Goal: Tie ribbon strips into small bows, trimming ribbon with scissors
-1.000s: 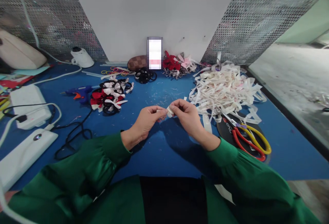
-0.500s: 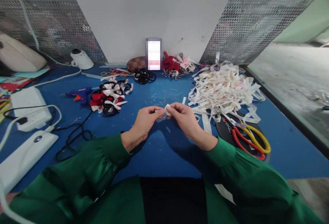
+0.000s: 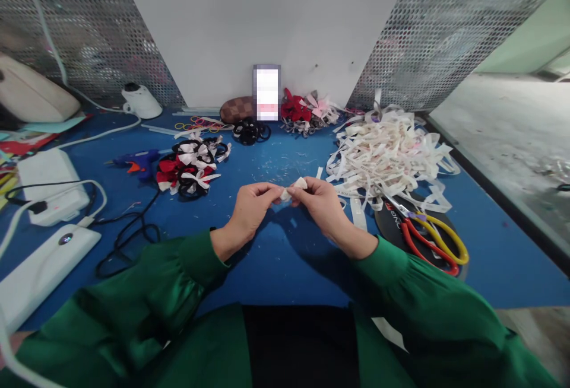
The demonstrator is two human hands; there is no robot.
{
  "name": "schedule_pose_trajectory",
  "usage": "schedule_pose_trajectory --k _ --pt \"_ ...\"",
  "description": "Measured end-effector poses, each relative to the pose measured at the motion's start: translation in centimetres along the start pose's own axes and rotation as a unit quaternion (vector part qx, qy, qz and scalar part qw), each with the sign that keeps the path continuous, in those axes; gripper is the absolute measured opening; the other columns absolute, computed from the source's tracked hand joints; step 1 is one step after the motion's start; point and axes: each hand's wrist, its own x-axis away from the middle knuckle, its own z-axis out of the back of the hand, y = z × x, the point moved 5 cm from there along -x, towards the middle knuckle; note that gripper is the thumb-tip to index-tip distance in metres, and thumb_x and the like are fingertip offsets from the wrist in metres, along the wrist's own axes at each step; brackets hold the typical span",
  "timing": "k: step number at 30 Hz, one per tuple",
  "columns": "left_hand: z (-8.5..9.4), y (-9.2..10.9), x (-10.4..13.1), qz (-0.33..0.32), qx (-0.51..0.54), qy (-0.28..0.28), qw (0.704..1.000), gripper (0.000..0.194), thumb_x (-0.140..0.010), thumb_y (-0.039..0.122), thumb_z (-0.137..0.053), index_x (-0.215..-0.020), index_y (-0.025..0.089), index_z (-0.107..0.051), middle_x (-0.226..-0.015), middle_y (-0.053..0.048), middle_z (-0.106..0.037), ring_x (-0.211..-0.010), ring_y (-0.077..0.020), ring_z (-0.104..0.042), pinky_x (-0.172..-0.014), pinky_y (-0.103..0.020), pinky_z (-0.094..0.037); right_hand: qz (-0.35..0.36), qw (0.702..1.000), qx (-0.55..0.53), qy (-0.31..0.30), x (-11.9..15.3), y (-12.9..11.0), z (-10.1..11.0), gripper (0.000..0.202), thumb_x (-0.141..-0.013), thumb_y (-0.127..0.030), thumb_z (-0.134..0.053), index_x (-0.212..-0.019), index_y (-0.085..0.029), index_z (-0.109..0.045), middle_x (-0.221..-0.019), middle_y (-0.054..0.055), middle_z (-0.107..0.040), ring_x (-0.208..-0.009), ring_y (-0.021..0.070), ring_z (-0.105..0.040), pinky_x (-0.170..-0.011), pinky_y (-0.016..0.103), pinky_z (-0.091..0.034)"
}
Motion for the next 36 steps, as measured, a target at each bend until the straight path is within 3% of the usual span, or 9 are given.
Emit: schedule_pose_trajectory --k 3,7,15,19,22,25,28,36 --pt "0.4 0.8 -0.3 -0.067 -0.101 0.004 0.993 0.019 -0.079 0.03 -0.064 -0.07 0.019 -0.077 -0.07 -0.003 -0.073 -0.068 -0.0167 -0.061 -0.066 -0.028 -0.043 0.002 1.0 0.025 -0.019 -0.1 0.0 0.0 0.025 -0.075 -0.039 -0.074 -0.065 -0.019 -0.062 -0.058 -0.003 -0.06 -0.056 0.0127 -0.054 -0.057 0.027 -0.04" --pt "0.4 1.7 -0.2 -0.178 -0.218 0.006 0.96 0.021 -0.085 0.026 -0.06 -0.075 0.02 -0.077 -0.081 -0.005 -0.076 -0.076 -0.0185 -0.066 -0.072 -0.029 -0.045 -0.01 0.996 0.048 -0.074 -0.1 0.0 -0.5 0.03 -0.075 -0.042 -0.075 -0.064 -0.019 -0.059 -0.057 -0.004 -0.055 -0.053 0.0119 -0.052 -0.055 0.026 -0.04" --pt "-0.2 1.8 0.2 -0.223 -0.278 -0.01 0.934 0.026 -0.091 0.028 -0.054 -0.07 0.019 -0.068 -0.074 -0.004 -0.068 -0.075 -0.018 -0.061 -0.073 -0.029 -0.042 -0.033 0.992 -0.013 -0.118 0.7 -0.7 -1.3 0.036 -0.07 -0.047 -0.079 -0.062 -0.018 -0.059 -0.058 -0.003 -0.055 -0.052 0.0097 -0.05 -0.052 0.024 -0.042" --pt "-0.1 1.4 -0.2 -0.188 -0.219 -0.019 0.957 0.024 -0.089 0.029 -0.058 -0.071 0.019 -0.069 -0.075 -0.003 -0.068 -0.074 -0.0173 -0.06 -0.072 -0.029 -0.042 -0.041 0.993 -0.033 -0.103 0.6 -0.8 -1.2 0.036 -0.068 -0.045 -0.082 -0.06 -0.017 -0.061 -0.056 -0.003 -0.056 -0.052 0.0097 -0.05 -0.053 0.025 -0.042" --pt "-0.2 0.8 -0.4 -0.107 -0.087 -0.032 0.99 0.032 -0.091 0.042 -0.057 -0.078 0.017 -0.073 -0.075 -0.004 -0.07 -0.071 -0.0163 -0.058 -0.068 -0.028 -0.043 -0.046 0.996 -0.043 -0.062 0.3 -0.7 -0.7 0.035 -0.067 -0.045 -0.083 -0.061 -0.017 -0.063 -0.057 -0.002 -0.057 -0.054 0.0104 -0.052 -0.054 0.026 -0.044" --pt "-0.5 0.2 -0.1 -0.044 0.001 -0.041 0.998 0.036 -0.087 0.05 -0.064 -0.079 0.017 -0.075 -0.071 -0.003 -0.068 -0.065 -0.0145 -0.054 -0.064 -0.027 -0.042 -0.052 0.997 -0.043 -0.045 0.1 -0.5 -0.4 0.035 -0.067 -0.046 -0.084 -0.063 -0.017 -0.064 -0.059 -0.002 -0.058 -0.055 0.0109 -0.053 -0.055 0.026 -0.044" --pt "-0.4 0.0 0.2 -0.027 0.017 -0.014 0.999 0.023 -0.078 0.041 -0.076 -0.078 0.017 -0.078 -0.071 -0.001 -0.07 -0.064 -0.013 -0.053 -0.063 -0.026 -0.042 -0.065 0.995 -0.053 -0.05 0.1 -0.2 -0.4 0.035 -0.065 -0.044 -0.085 -0.064 -0.016 -0.065 -0.059 -0.003 -0.058 -0.055 0.0101 -0.053 -0.057 0.026 -0.044" --pt "0.3 -0.1 -0.1 -0.026 0.003 0.041 0.999 0.019 -0.076 0.037 -0.075 -0.075 0.018 -0.077 -0.063 0.0 -0.064 -0.06 -0.0124 -0.049 -0.059 -0.026 -0.04 -0.128 0.984 -0.075 -0.094 0.5 0.4 -0.9 0.026 -0.065 -0.035 -0.083 -0.072 -0.017 -0.066 -0.058 -0.005 -0.059 -0.052 0.0081 -0.051 -0.052 0.023 -0.039"
